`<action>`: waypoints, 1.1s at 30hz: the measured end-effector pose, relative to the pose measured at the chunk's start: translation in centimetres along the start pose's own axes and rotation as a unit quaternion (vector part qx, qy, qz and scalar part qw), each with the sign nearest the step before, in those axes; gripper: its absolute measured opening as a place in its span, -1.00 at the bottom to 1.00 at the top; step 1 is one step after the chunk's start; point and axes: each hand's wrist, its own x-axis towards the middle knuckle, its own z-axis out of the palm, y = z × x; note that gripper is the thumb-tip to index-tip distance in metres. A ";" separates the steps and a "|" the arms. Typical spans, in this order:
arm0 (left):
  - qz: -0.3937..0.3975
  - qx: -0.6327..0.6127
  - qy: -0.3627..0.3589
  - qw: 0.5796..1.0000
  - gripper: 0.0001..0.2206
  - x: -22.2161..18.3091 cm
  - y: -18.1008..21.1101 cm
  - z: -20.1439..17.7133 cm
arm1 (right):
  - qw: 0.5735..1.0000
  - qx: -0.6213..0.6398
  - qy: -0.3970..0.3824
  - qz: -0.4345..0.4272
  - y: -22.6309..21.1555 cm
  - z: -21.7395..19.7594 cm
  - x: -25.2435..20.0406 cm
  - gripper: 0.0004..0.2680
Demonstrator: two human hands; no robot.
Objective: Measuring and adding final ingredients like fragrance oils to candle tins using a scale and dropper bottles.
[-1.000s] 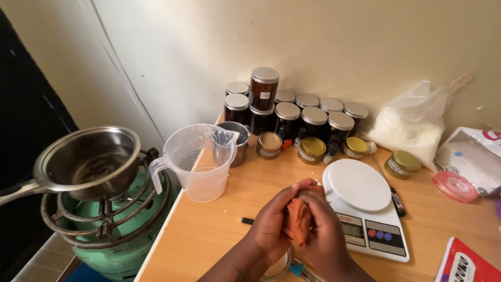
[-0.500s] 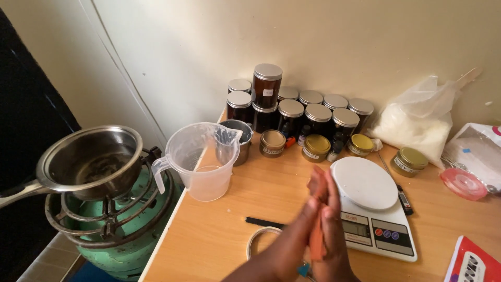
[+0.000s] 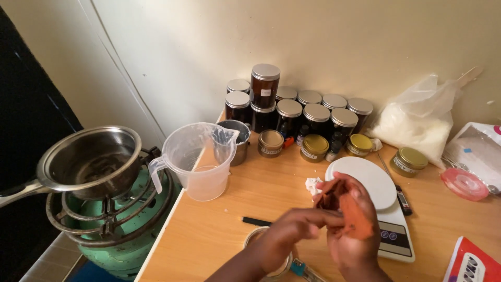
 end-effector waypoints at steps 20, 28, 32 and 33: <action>-0.054 0.266 -0.003 0.962 -0.26 2.0 -1.4 1.7 | 0.999 0.024 -0.011 -0.029 2.9 -0.1 2.4 -0.55; -0.037 0.019 0.084 0.996 -0.73 0.4 2.6 1.1 | 0.966 -0.245 0.074 0.042 -0.9 2.7 -1.0 -0.45; -0.099 -0.066 0.311 0.943 -0.79 0.9 0.3 -1.4 | 0.980 -0.182 -0.014 0.079 0.7 1.7 -0.9 -0.60; -0.033 -0.116 0.317 0.941 -0.68 0.8 0.3 -2.2 | 0.978 -0.185 -0.084 0.056 0.9 1.6 -1.0 -0.63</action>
